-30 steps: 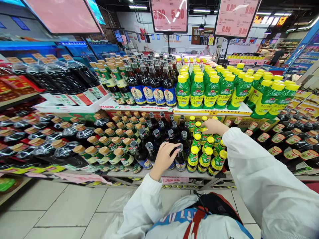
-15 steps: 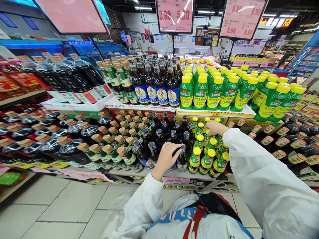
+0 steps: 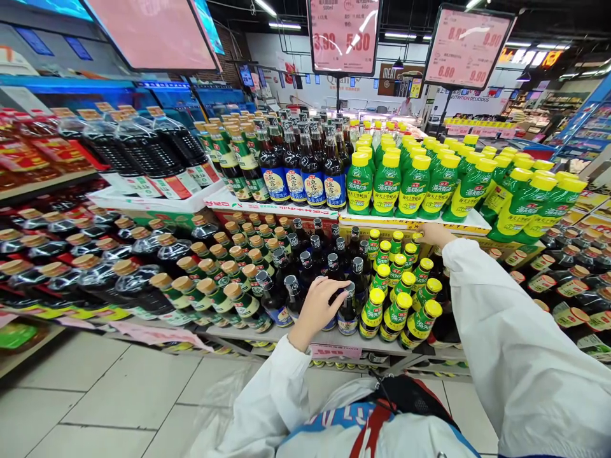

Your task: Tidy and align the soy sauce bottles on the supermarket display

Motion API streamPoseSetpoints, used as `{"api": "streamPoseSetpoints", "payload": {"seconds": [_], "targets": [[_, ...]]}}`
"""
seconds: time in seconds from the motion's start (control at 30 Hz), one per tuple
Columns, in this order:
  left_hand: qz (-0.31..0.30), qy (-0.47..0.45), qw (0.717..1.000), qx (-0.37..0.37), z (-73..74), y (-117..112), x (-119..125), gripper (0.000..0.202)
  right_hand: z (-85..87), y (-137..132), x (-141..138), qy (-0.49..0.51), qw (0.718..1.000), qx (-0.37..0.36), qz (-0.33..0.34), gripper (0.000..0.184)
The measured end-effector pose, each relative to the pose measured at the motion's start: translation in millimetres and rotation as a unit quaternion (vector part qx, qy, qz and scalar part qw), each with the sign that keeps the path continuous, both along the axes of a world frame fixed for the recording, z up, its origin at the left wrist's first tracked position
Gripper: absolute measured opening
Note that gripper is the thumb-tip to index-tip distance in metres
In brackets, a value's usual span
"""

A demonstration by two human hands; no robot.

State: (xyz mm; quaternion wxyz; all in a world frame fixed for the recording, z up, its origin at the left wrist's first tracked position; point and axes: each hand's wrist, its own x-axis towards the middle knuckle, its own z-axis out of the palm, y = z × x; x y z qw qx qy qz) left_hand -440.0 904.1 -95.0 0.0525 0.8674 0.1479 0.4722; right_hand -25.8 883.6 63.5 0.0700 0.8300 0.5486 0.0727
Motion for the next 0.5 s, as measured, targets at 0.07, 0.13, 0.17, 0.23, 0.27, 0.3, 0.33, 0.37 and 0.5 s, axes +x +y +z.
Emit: {"api": "streamPoseSetpoints", "payload": {"seconds": [0.07, 0.13, 0.17, 0.23, 0.27, 0.3, 0.33, 0.37, 0.5], "targets": [[0.000, 0.001, 1.000, 0.001, 0.8, -0.3, -0.1, 0.024, -14.5, 7.5, 5.2, -0.006, 1.000, 0.003, -0.003, 0.064], [-0.001, 0.001, 1.000, -0.002, 1.7, -1.1, 0.0, 0.024, -23.3, 13.5, 9.7, -0.024, 1.000, 0.004, 0.003, 0.065], [-0.003, 0.001, 1.000, -0.006, 2.0, -1.5, 0.0, 0.024, -25.7, 15.9, 11.9, -0.033, 0.999, 0.002, 0.009, 0.063], [-0.006, -0.001, 1.000, -0.017, 2.3, -2.3, 0.0, 0.024, -27.5, 19.4, 16.0, -0.046, 0.999, -0.005, 0.020, 0.059], [-0.008, -0.001, 1.000, -0.022, 2.2, -2.4, 0.0, 0.024, -27.3, 20.6, 17.7, -0.052, 0.998, -0.011, 0.026, 0.057], [-0.007, -0.002, 1.000, -0.025, 2.1, -2.4, 0.1, 0.023, -26.6, 21.3, 19.0, -0.056, 0.998, -0.016, 0.033, 0.055], [-0.007, -0.003, 1.000, -0.026, 1.9, -2.2, 0.2, 0.023, -25.7, 21.7, 20.0, -0.062, 0.997, -0.022, 0.042, 0.054], [-0.006, -0.004, 1.000, -0.026, 1.7, -1.8, 0.3, 0.023, -24.7, 21.9, 20.8, -0.067, 0.996, -0.028, 0.054, 0.053], [-0.004, -0.001, 1.000, -0.029, 1.6, -1.1, 1.6, 0.023, -22.4, 23.9, 25.3, -0.086, 0.992, -0.046, 0.080, 0.052]]}}
